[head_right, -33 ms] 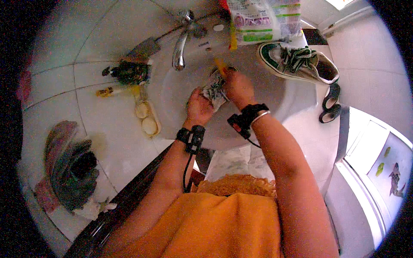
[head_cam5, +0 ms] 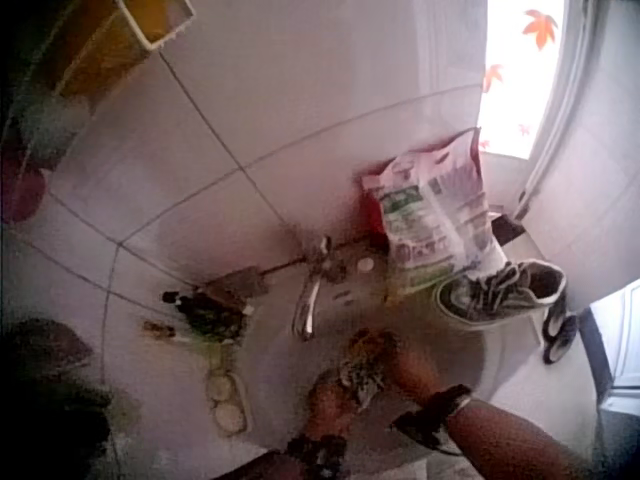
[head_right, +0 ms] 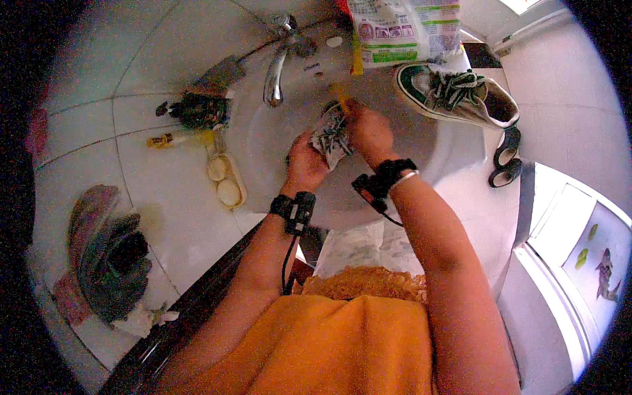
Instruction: The person cleans a pair of shoes in a sink by hand with a yellow brush, scrubbing the white canvas and the brown soles.
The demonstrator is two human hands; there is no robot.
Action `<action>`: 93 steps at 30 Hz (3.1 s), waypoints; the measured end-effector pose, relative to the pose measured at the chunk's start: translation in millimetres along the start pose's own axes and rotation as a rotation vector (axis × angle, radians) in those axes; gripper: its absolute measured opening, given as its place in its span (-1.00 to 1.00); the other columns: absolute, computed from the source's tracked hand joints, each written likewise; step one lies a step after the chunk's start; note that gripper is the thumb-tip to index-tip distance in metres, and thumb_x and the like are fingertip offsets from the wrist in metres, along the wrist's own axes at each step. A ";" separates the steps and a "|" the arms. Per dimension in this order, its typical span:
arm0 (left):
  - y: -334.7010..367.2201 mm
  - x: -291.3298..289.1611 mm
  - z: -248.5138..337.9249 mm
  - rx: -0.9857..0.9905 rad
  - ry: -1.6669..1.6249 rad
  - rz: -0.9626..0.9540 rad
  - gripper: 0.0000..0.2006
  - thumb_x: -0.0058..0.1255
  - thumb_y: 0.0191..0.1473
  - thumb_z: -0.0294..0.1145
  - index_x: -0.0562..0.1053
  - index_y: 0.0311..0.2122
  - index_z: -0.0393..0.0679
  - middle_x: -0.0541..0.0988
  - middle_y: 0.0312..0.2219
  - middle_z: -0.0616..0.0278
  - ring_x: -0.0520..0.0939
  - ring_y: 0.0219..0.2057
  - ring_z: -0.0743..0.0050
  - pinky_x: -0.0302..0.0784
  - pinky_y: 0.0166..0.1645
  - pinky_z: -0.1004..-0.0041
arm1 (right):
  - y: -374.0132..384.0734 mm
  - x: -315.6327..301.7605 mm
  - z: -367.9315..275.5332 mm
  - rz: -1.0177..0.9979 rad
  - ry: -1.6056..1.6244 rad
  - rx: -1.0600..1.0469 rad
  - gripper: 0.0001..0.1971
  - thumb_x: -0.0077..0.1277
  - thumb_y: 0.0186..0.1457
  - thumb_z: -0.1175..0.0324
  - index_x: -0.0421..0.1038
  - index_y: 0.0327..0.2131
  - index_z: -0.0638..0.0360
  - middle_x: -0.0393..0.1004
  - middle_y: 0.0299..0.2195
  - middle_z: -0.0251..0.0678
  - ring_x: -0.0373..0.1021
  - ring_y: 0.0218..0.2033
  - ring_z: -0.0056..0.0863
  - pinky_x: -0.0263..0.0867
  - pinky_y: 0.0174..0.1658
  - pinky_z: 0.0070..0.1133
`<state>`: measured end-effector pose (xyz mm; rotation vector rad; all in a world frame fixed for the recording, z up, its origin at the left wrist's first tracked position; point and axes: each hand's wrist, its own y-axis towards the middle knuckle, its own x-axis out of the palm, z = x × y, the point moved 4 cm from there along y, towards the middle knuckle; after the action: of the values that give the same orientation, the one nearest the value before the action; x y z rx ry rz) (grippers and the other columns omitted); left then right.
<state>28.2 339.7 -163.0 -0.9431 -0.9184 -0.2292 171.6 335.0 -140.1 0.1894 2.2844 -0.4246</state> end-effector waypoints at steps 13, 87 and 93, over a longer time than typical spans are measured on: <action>15.5 -20.2 -14.1 0.037 0.433 0.427 -0.69 -0.12 0.04 -0.34 0.31 -0.13 -0.28 0.46 -0.22 0.09 0.50 -0.20 0.27 0.42 -0.14 0.39 | -51.4 -11.9 -2.7 -0.063 0.001 0.009 -0.67 -0.17 0.08 0.27 0.32 -0.06 0.02 0.42 -0.45 0.01 0.38 -0.42 -0.04 0.29 -0.39 -0.30; 6.0 -7.6 -13.8 0.122 -0.096 0.165 -0.73 -0.19 0.08 -0.29 0.35 -0.15 -0.18 0.48 -0.20 0.20 0.47 -0.17 0.27 0.32 -0.01 0.33 | -33.6 20.4 -3.1 -0.218 -0.189 0.008 -0.53 -0.26 0.08 0.37 0.02 0.10 -0.07 0.40 -0.50 0.07 0.38 -0.47 -0.04 0.28 -0.47 -0.26; 8.5 -8.7 -15.1 0.179 -0.045 0.258 -0.74 -0.20 0.09 -0.29 0.36 -0.14 -0.17 0.48 -0.20 0.20 0.46 -0.16 0.27 0.33 -0.02 0.31 | -23.3 5.6 -16.6 -0.255 -0.215 -0.245 -0.57 -0.21 0.03 0.40 0.09 0.03 0.00 0.44 -0.51 -0.02 0.42 -0.50 -0.09 0.33 -0.49 -0.23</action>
<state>36.2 331.2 -178.5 -0.8925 -0.8339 0.0934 150.2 319.3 -128.1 -0.2617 2.1299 -0.2749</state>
